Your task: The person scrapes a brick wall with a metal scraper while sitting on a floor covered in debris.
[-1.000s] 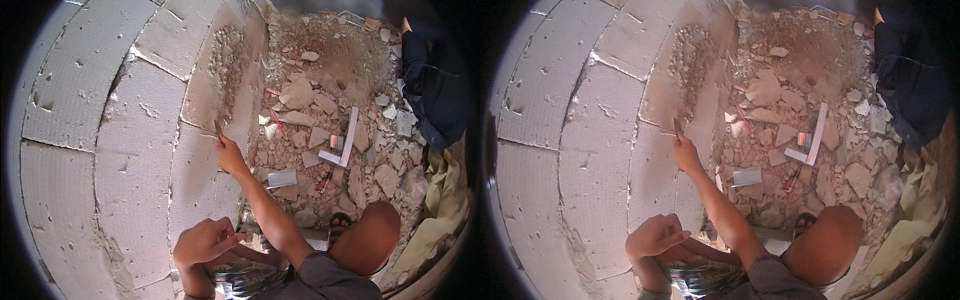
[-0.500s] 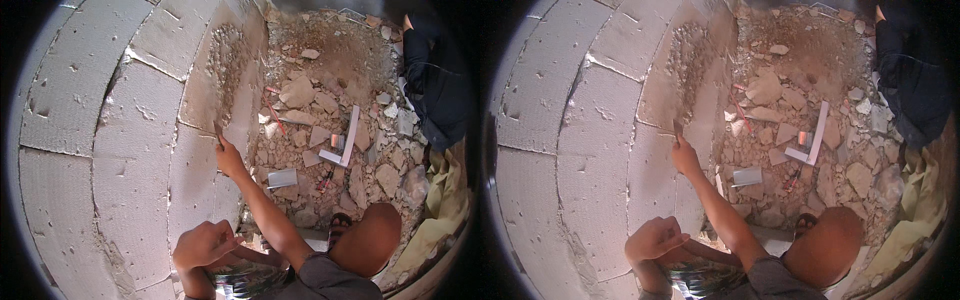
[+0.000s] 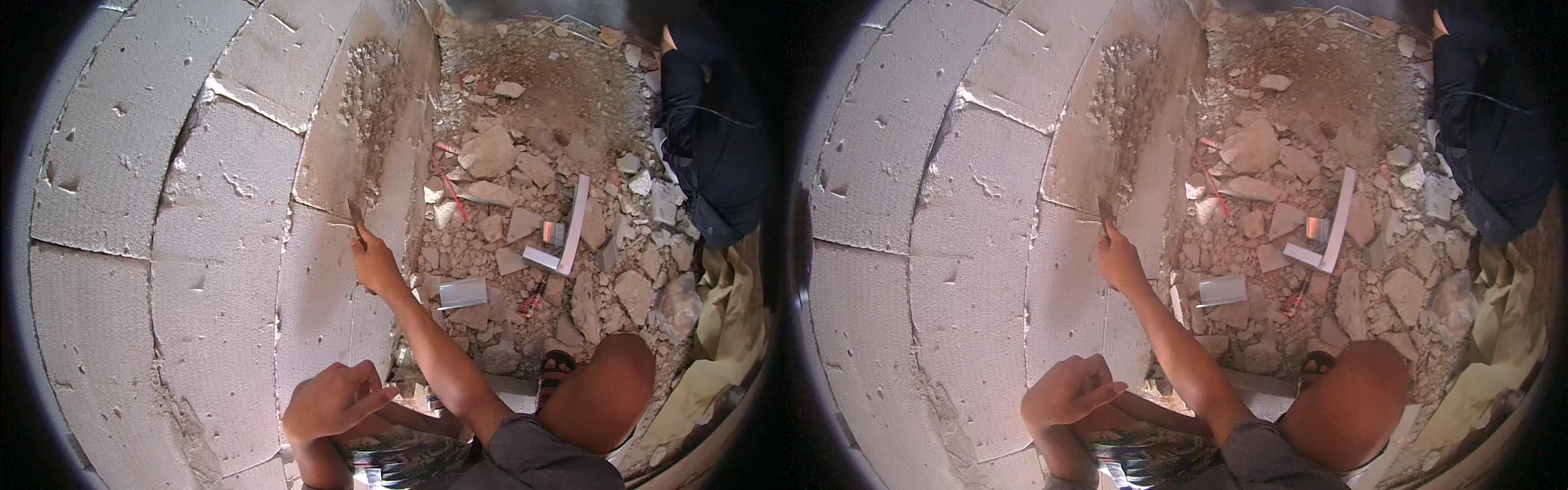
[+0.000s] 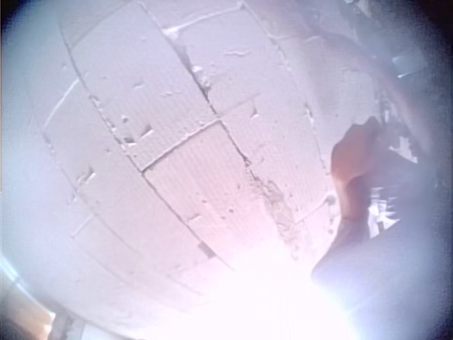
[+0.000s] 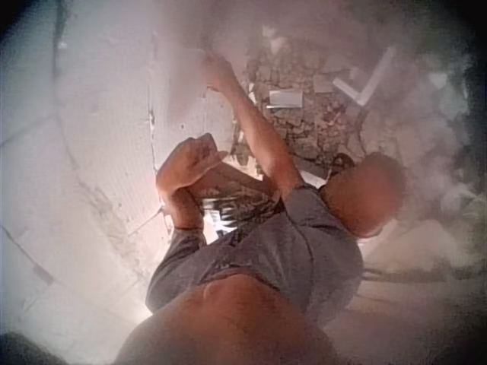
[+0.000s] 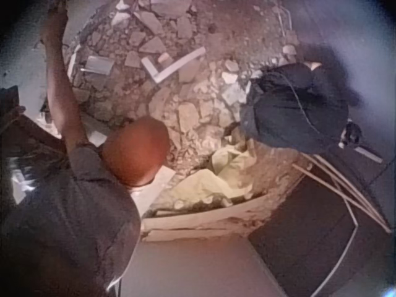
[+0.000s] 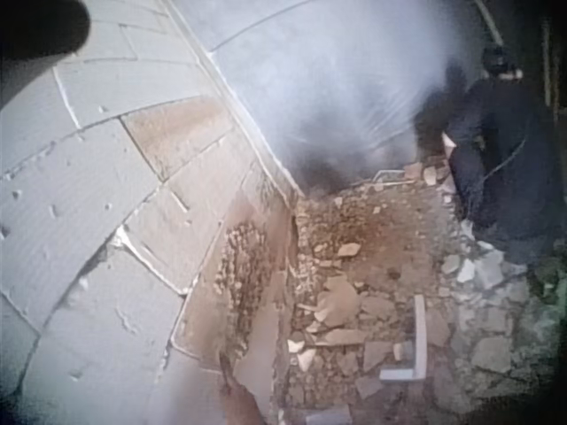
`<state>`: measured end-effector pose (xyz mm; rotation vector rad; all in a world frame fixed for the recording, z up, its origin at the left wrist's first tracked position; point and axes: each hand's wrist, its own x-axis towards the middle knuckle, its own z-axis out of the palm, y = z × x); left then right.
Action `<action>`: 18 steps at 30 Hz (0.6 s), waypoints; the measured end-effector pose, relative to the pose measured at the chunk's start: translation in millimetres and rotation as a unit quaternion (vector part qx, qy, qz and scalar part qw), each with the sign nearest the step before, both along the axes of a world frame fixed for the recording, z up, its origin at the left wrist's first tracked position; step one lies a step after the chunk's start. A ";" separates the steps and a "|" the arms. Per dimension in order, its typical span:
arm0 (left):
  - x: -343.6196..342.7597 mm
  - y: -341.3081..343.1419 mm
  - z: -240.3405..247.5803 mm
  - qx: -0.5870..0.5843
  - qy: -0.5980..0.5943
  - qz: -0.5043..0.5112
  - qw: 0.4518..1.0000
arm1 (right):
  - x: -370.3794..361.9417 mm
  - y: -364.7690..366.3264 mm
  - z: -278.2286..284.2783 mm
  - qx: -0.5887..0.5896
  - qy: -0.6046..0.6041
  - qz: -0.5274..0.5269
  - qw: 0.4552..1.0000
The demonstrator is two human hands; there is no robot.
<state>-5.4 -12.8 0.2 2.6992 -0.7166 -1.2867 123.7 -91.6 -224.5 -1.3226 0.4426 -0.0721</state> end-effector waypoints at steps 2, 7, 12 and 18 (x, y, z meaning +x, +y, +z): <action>-0.9 -5.3 -2.4 -0.001 -0.001 -0.014 1.000 | 13.1 -2.1 -25.5 -0.154 -0.090 -0.158 0.971; -1.0 0.4 -7.0 -0.024 -0.024 -0.022 0.999 | 33.7 -29.5 -26.2 -0.001 0.029 -0.060 0.998; 0.0 -1.4 1.3 0.012 0.005 0.018 1.000 | 14.4 -20.7 -14.0 0.013 0.008 -0.014 1.000; -0.9 -2.9 -6.4 -0.023 -0.020 -0.030 0.999 | 36.1 -25.3 -41.5 -0.179 -0.061 -0.153 0.970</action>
